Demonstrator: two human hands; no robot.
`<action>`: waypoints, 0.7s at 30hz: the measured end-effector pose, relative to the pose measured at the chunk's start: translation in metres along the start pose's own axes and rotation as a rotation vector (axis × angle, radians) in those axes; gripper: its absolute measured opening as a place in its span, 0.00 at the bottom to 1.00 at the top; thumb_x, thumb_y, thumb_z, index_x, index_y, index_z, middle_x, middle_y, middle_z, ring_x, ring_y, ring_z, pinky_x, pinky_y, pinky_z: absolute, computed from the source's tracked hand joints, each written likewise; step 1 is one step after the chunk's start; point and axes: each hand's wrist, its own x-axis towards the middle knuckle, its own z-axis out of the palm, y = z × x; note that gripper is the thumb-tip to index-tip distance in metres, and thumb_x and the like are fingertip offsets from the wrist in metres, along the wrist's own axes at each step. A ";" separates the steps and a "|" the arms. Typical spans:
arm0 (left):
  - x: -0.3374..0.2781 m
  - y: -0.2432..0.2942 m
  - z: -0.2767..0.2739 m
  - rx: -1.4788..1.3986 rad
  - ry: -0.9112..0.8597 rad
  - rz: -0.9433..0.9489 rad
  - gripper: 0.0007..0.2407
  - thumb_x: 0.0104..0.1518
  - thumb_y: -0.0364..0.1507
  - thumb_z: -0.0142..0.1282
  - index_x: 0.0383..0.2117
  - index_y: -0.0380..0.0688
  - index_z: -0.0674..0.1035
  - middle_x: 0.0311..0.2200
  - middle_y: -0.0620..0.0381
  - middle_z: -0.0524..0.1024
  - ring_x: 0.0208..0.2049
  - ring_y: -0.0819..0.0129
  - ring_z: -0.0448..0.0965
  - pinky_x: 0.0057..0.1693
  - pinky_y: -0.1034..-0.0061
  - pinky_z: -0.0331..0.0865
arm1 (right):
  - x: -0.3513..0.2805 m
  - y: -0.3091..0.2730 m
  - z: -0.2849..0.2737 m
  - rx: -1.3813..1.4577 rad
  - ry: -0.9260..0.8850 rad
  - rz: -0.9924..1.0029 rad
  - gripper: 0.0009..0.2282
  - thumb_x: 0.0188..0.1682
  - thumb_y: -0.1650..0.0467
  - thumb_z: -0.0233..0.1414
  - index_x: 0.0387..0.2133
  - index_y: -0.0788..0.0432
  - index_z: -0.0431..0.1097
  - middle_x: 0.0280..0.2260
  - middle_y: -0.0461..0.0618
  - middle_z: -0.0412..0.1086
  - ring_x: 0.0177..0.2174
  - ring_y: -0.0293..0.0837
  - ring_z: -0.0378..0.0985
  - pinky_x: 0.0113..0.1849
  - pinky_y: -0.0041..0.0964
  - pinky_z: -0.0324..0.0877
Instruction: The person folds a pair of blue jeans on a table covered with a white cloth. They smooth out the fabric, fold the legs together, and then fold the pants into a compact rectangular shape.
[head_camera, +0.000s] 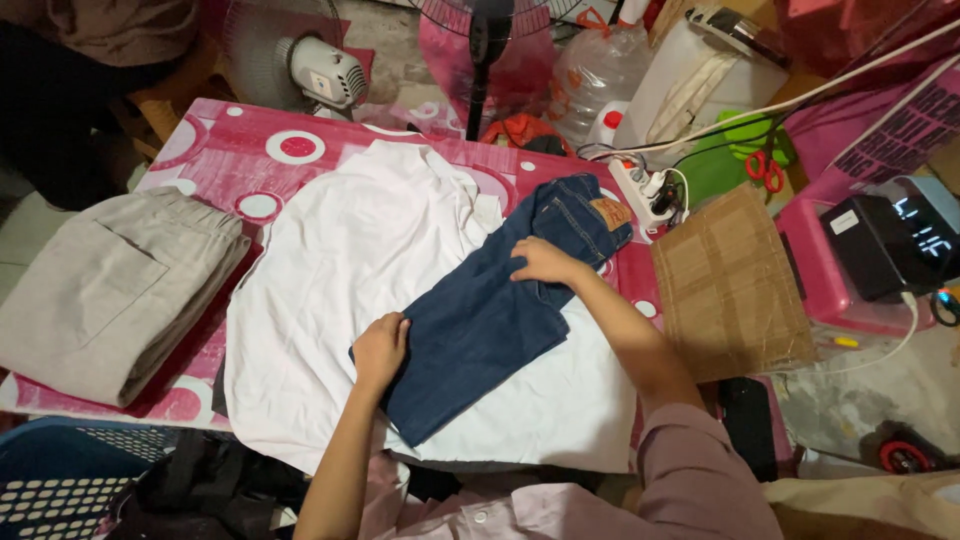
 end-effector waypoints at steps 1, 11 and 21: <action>0.000 0.000 -0.001 -0.022 -0.004 -0.011 0.10 0.63 0.36 0.51 0.38 0.45 0.81 0.34 0.49 0.82 0.37 0.50 0.81 0.42 0.58 0.73 | 0.008 0.016 0.009 0.061 0.013 -0.091 0.17 0.41 0.63 0.66 0.40 0.59 0.77 0.42 0.53 0.74 0.48 0.51 0.72 0.51 0.40 0.67; 0.009 0.001 -0.008 -0.064 -0.082 -0.162 0.13 0.62 0.39 0.51 0.35 0.43 0.81 0.33 0.48 0.82 0.36 0.48 0.81 0.42 0.57 0.72 | 0.087 0.050 0.031 0.767 -0.012 0.070 0.14 0.42 0.68 0.65 0.38 0.63 0.74 0.36 0.50 0.75 0.39 0.40 0.75 0.42 0.33 0.70; -0.004 -0.020 -0.023 0.010 -0.078 -0.319 0.19 0.53 0.49 0.59 0.33 0.47 0.85 0.32 0.53 0.84 0.37 0.57 0.82 0.48 0.63 0.66 | 0.076 0.040 0.031 0.333 0.292 0.024 0.11 0.46 0.67 0.62 0.37 0.60 0.72 0.36 0.62 0.76 0.41 0.59 0.80 0.43 0.47 0.73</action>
